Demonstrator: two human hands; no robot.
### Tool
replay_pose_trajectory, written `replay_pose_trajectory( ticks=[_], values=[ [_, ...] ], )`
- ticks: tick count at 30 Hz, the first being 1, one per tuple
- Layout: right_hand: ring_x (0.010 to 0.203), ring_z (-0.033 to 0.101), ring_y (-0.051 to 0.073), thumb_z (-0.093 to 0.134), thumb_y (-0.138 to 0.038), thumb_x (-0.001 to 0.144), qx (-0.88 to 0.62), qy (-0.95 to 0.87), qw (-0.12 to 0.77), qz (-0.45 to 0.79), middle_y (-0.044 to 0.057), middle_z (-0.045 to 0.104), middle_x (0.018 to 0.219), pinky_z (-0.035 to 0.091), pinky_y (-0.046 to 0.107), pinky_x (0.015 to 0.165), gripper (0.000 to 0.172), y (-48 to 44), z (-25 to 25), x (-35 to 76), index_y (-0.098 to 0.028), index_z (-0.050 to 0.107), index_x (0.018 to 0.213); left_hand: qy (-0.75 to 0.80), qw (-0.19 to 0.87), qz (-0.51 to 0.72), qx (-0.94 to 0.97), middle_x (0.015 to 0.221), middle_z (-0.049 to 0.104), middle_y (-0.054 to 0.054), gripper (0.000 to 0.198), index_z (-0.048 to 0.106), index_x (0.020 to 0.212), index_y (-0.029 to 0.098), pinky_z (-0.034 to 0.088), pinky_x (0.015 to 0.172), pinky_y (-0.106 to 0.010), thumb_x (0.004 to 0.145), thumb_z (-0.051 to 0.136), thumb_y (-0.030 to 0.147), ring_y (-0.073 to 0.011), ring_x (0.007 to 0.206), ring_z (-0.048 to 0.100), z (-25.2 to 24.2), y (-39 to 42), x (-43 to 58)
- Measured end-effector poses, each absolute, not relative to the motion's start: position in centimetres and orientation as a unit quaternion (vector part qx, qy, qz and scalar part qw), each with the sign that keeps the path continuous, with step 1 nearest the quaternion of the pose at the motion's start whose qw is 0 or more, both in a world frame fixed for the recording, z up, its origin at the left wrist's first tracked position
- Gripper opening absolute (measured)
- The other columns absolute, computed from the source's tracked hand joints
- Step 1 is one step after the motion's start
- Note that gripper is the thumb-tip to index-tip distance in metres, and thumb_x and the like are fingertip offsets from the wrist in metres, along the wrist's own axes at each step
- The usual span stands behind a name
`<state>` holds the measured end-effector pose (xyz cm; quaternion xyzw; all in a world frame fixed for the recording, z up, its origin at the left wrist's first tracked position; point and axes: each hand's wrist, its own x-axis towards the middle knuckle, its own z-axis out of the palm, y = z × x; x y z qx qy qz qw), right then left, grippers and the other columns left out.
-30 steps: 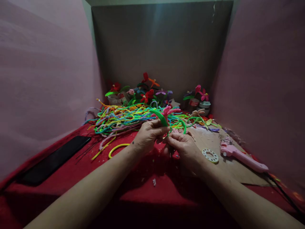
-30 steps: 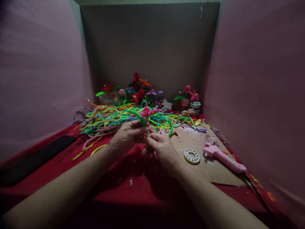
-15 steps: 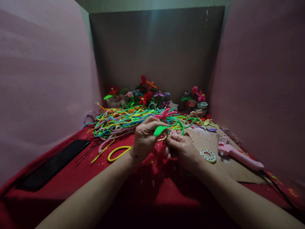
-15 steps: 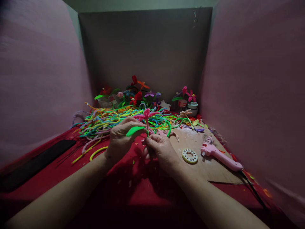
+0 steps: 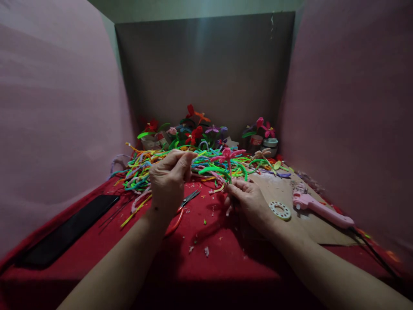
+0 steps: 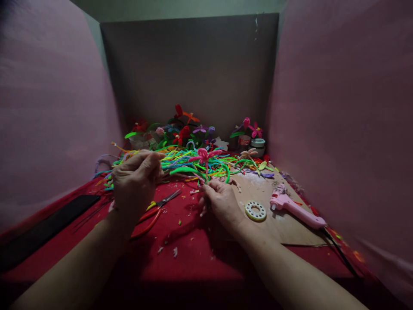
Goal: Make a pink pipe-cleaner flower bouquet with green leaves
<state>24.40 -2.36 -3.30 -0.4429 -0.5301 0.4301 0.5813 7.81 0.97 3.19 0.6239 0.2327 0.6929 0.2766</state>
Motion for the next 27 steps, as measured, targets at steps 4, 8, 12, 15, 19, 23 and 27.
replay_pose_trajectory(
  ticks=[4, 8, 12, 15, 19, 23, 27],
  values=[
    [0.043, 0.046, 0.008, 0.058, -0.038, 0.077, -0.458, -0.551, 0.603, 0.351, 0.0, 0.06, 0.053, 0.035, 0.021, 0.043, 0.027, -2.1, -3.4, 24.8, -0.016, 0.056, 0.062, 0.261, 0.451, 0.665, 0.535, 0.045, 0.037, 0.006, 0.014, 0.063, 0.069, 0.014, 0.024, 0.036, -0.017, 0.073, 0.064, 0.027, -0.0042, 0.038, 0.033, 2.9, 2.6, 7.7],
    [0.05, 0.049, 0.01, 0.057, -0.04, 0.077, -0.465, -0.567, 0.61, 0.301, 0.001, 0.061, 0.057, 0.039, 0.023, 0.049, 0.027, -2.3, -3.2, 24.9, -0.016, 0.062, 0.066, 0.273, 0.506, 0.634, 0.517, 0.045, 0.039, 0.007, 0.015, 0.061, 0.069, 0.012, 0.023, 0.034, -0.016, 0.066, 0.068, 0.025, -0.0033, 0.037, 0.032, 2.7, 3.2, 7.9],
    [0.058, 0.054, 0.013, 0.06, -0.036, 0.075, -0.435, -0.579, 0.64, 0.256, 0.001, 0.063, 0.063, 0.043, 0.024, 0.055, 0.02, -2.4, -3.4, 25.1, -0.017, 0.067, 0.075, 0.272, 0.499, 0.632, 0.528, 0.047, 0.043, 0.006, 0.019, 0.061, 0.069, 0.011, 0.025, 0.036, -0.016, 0.068, 0.067, 0.029, -0.0029, 0.037, 0.035, 2.3, 3.4, 8.1],
    [0.06, 0.056, 0.013, 0.062, -0.034, 0.073, -0.425, -0.563, 0.662, 0.253, 0.001, 0.065, 0.066, 0.043, 0.024, 0.055, 0.017, -2.3, -3.5, 25.2, -0.018, 0.068, 0.077, 0.274, 0.511, 0.627, 0.519, 0.046, 0.038, 0.007, 0.019, 0.06, 0.068, 0.011, 0.022, 0.035, -0.016, 0.067, 0.067, 0.029, -0.0025, 0.035, 0.031, 2.1, 3.7, 8.1],
    [0.06, 0.056, 0.014, 0.065, -0.029, 0.072, -0.429, -0.561, 0.669, 0.23, 0.0, 0.065, 0.065, 0.044, 0.026, 0.056, 0.01, -2.2, -3.3, 25.5, -0.02, 0.068, 0.075, 0.222, 0.55, 0.625, 0.507, 0.044, 0.03, 0.009, 0.028, 0.051, 0.056, 0.014, 0.019, 0.035, -0.018, 0.069, 0.066, 0.033, -0.0019, 0.034, 0.024, 2.6, 3.4, 7.6],
    [0.052, 0.051, 0.013, 0.064, -0.027, 0.072, -0.442, -0.562, 0.674, 0.189, 0.0, 0.062, 0.06, 0.042, 0.026, 0.052, 0.008, -2.1, -3.3, 25.7, -0.02, 0.066, 0.07, 0.19, 0.588, 0.53, 0.581, 0.042, 0.04, 0.003, 0.044, 0.052, 0.05, 0.014, 0.025, 0.037, -0.02, 0.072, 0.06, 0.051, -0.0049, 0.035, 0.036, 3.1, 1.9, 7.4],
    [0.055, 0.052, 0.014, 0.063, -0.026, 0.073, -0.452, -0.58, 0.665, 0.131, 0.001, 0.064, 0.063, 0.043, 0.029, 0.057, 0.006, -1.9, -3.5, 26.0, -0.021, 0.066, 0.072, 0.185, 0.675, 0.391, 0.598, 0.058, 0.058, -0.005, 0.05, 0.062, 0.065, 0.011, 0.032, 0.037, -0.021, 0.063, 0.063, 0.061, -0.0106, 0.044, 0.05, 2.6, 0.8, 8.2]
  ],
)
